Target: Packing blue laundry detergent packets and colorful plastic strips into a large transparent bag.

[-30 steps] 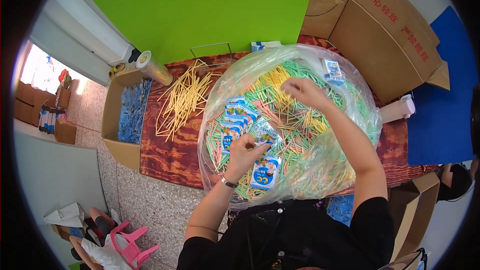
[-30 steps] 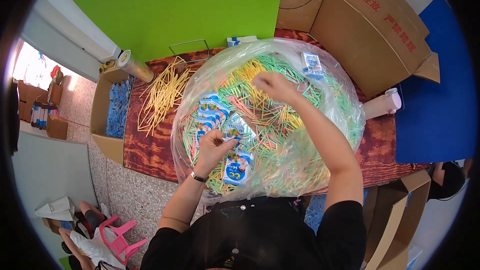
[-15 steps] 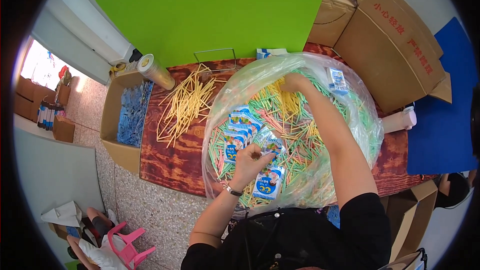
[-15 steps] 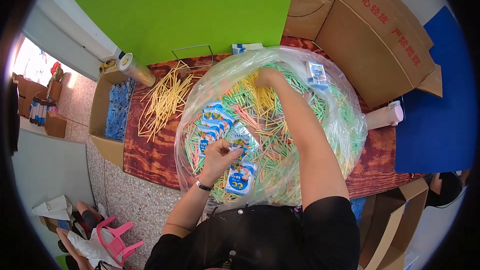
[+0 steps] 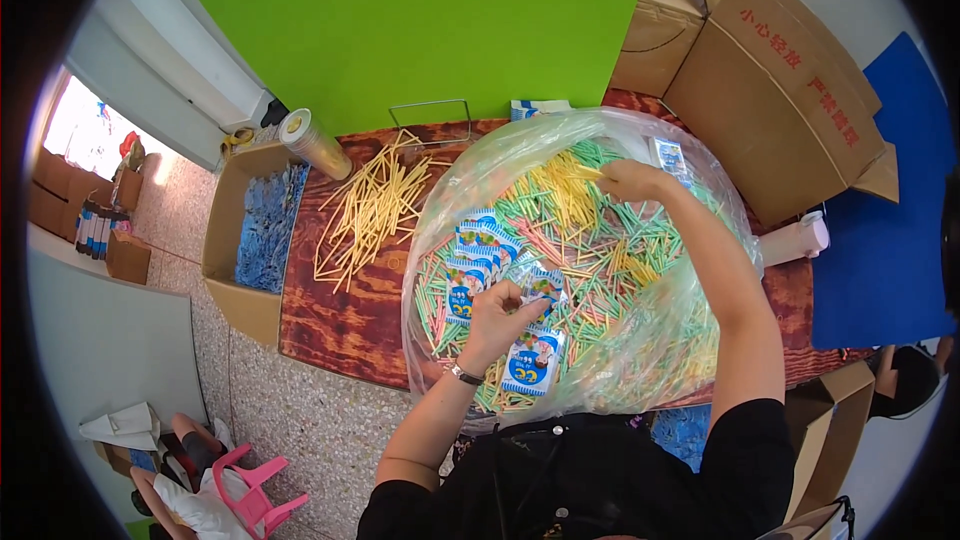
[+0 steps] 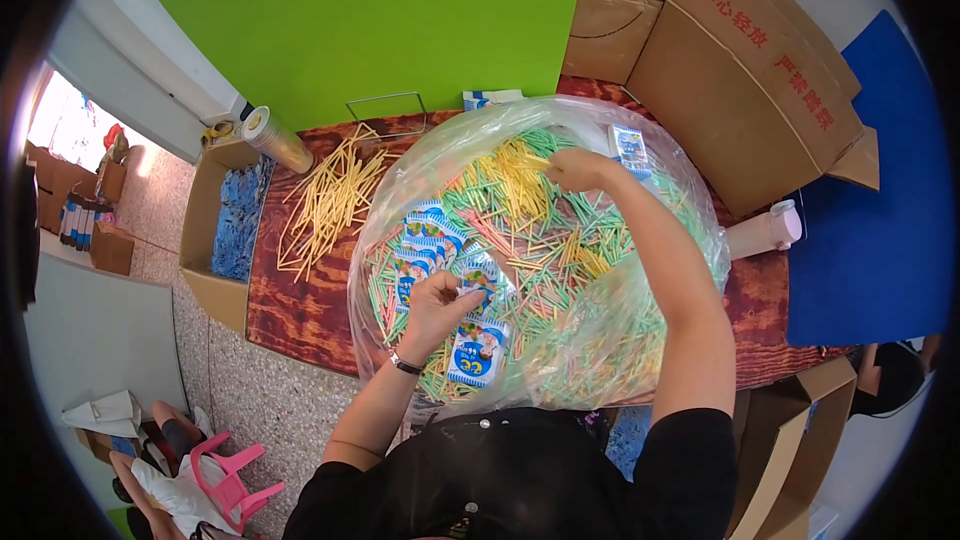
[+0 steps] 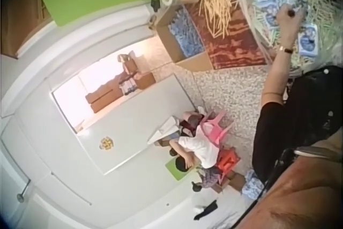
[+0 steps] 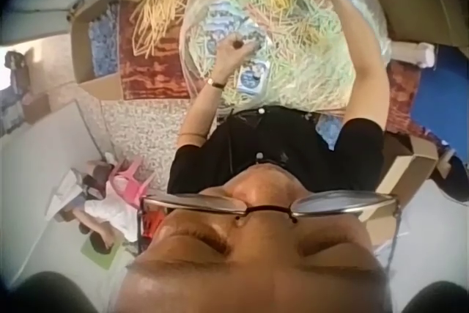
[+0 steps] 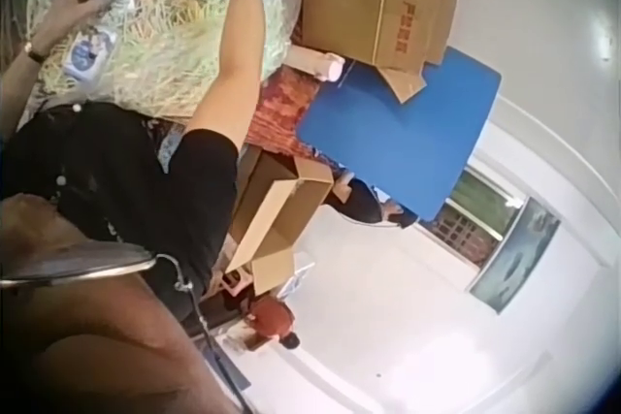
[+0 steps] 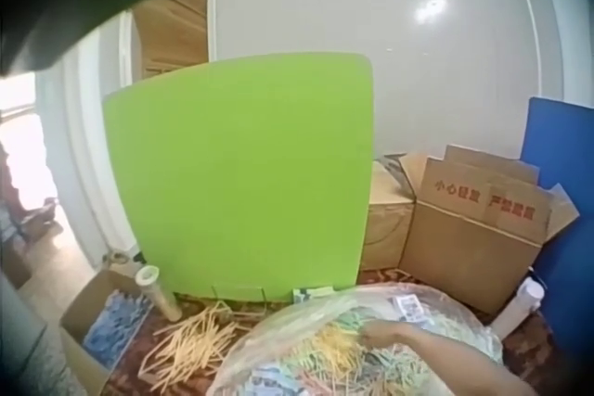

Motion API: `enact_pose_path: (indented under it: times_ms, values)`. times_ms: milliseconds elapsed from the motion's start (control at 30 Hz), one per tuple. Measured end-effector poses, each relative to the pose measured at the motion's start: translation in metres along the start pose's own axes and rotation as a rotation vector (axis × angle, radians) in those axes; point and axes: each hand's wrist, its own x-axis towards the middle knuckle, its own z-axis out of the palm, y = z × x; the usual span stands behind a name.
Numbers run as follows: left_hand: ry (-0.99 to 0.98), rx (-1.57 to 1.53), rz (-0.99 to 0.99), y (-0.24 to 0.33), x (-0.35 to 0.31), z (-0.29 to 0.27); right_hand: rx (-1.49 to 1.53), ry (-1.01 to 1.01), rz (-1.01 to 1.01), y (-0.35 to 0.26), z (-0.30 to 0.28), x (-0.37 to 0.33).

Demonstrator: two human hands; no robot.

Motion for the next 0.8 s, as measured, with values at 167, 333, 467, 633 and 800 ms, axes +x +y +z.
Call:
enact_pose_path:
  times_ms: [167, 333, 467, 633, 800]
  values:
    - [0.002, -0.054, -0.001, -0.004, -0.002, -0.001, -0.683, -0.020, 0.023, -0.017, -0.009, -0.036]
    - [0.004, -0.031, 0.014, -0.001, -0.004, 0.001, -1.021, -0.027, 0.142, -0.002, 0.046, -0.005]
    - [0.028, -0.058, -0.019, 0.000, -0.007, -0.001, -0.981, -0.204, 0.313, -0.025, 0.057, 0.001]
    - [0.057, -0.029, 0.005, -0.003, -0.009, -0.008, -0.862, 0.045, 0.253, 0.011, 0.085, -0.010]
    - [0.124, 0.109, 0.229, 0.006, -0.004, -0.004, -0.844, -0.040, 0.151, 0.035, 0.070, -0.022]
